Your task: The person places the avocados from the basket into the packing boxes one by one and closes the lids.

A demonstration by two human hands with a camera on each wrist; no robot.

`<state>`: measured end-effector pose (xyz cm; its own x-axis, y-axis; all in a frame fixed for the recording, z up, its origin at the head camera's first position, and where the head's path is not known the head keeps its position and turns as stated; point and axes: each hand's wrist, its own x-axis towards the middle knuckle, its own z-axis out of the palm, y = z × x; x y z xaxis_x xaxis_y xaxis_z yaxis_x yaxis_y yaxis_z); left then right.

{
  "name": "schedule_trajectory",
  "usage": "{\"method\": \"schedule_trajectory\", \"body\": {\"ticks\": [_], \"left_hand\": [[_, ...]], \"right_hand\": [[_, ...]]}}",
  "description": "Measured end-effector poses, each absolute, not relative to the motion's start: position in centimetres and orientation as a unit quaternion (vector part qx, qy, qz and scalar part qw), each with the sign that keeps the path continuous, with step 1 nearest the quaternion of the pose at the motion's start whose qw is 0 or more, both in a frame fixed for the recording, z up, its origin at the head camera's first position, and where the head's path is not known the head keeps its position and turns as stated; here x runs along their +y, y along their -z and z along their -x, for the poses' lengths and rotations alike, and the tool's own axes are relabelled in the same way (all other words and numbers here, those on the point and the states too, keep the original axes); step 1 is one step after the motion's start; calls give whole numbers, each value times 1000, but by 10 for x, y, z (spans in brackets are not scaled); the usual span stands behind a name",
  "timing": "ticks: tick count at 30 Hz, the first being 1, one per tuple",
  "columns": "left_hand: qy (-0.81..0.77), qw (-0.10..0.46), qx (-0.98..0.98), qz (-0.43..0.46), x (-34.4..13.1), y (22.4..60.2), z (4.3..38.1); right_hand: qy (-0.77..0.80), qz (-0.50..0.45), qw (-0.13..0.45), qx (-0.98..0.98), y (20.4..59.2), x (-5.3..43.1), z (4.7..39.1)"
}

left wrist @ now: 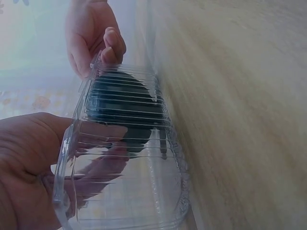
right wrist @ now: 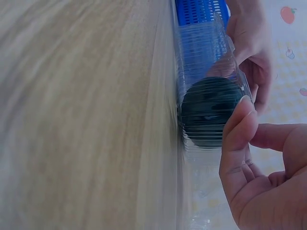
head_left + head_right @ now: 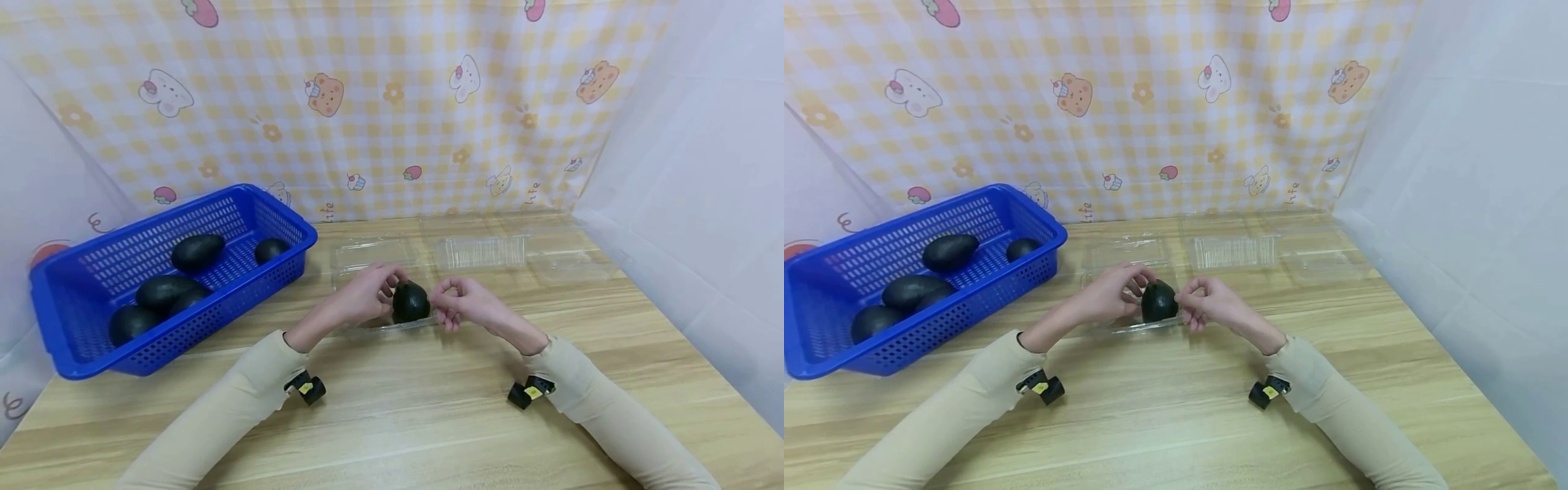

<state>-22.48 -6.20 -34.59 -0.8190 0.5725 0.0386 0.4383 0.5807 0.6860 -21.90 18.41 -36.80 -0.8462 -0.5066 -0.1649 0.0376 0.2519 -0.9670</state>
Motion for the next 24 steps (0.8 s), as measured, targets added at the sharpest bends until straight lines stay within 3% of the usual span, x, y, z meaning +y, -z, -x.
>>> {"method": "schedule_trajectory", "body": {"ticks": [24], "left_hand": [[-354,85,895,-256,-79,331,225]], "right_hand": [[594,155,230,755,367,184,218]]}}
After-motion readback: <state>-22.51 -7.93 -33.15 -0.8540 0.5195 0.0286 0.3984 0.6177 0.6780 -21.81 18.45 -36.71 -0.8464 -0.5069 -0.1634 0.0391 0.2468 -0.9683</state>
